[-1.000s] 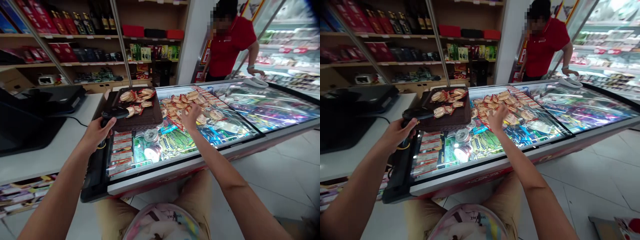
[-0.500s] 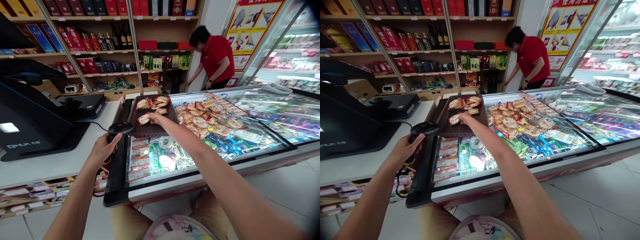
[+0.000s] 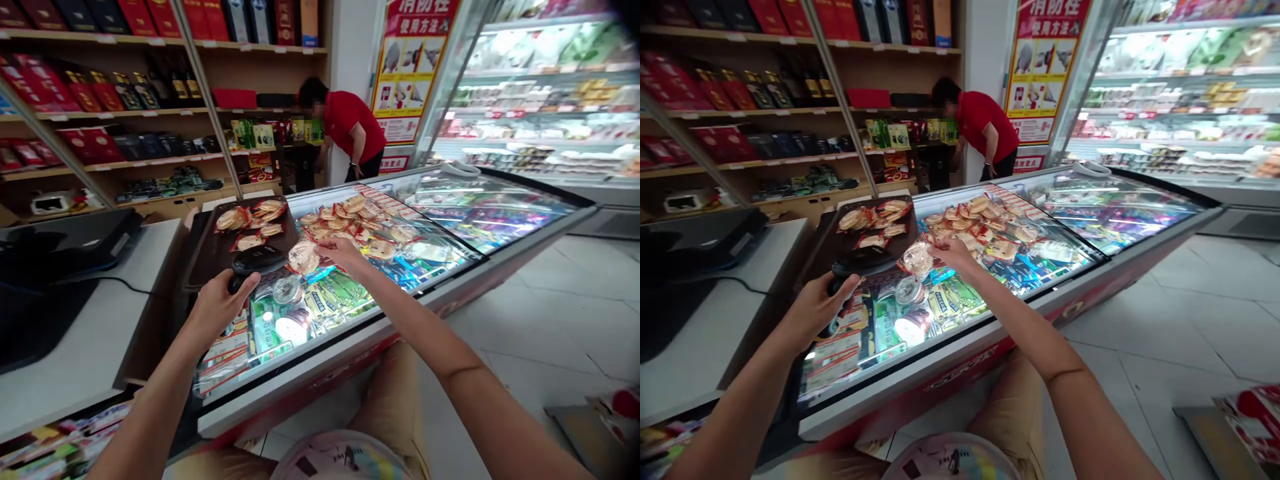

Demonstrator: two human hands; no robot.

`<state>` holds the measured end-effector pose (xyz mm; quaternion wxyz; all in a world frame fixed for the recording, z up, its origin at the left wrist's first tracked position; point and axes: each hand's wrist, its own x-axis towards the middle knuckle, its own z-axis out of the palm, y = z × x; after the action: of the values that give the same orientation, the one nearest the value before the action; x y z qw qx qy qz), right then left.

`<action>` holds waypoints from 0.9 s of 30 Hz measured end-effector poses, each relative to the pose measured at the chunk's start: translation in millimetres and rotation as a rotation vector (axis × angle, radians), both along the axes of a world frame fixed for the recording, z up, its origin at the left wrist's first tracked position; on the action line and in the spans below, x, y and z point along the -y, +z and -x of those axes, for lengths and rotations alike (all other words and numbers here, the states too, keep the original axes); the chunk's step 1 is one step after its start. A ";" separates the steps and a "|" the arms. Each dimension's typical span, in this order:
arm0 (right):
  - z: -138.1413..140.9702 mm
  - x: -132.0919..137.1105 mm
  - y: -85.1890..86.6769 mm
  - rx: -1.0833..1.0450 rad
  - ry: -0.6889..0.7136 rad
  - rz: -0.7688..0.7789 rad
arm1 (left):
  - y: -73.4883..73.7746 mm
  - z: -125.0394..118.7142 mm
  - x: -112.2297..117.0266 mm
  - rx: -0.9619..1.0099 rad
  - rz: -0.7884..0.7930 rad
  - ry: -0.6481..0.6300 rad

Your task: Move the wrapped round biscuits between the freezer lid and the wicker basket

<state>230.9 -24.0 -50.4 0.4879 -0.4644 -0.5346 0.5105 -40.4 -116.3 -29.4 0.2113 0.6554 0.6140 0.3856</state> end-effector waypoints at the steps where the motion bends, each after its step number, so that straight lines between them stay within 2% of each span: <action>1: -13.8 5.0 -5.8 -0.015 -0.016 0.001 | -0.4 -10.4 -1.9 -0.067 0.013 -0.035; 6: -64.3 23.5 -34.9 -0.057 -0.139 -0.031 | -5.1 -55.2 -10.9 -0.270 0.028 -0.148; 9: -81.2 32.3 -49.7 -0.092 -0.182 -0.076 | -8.0 -75.3 -12.8 -0.313 0.028 -0.192; 12: -92.0 38.1 -60.3 -0.128 -0.215 -0.057 | -10.5 -89.3 -12.6 -0.327 0.031 -0.224; 23: -108.0 47.9 -71.6 -0.202 -0.277 -0.055 | -12.8 -112.9 -9.7 -0.343 0.071 -0.253; 25: -114.0 40.1 -73.0 -0.244 -0.355 -0.083 | -14.4 -111.8 -8.4 -0.334 0.078 -0.258; 27: -123.4 25.8 -74.4 -0.292 -0.496 -0.125 | -14.8 -107.6 -6.7 -0.315 0.070 -0.259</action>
<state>354.3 -49.8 -124.7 0.6973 -0.4712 -0.3594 0.4032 67.2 -109.6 -44.2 0.1831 0.7733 0.5632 0.2266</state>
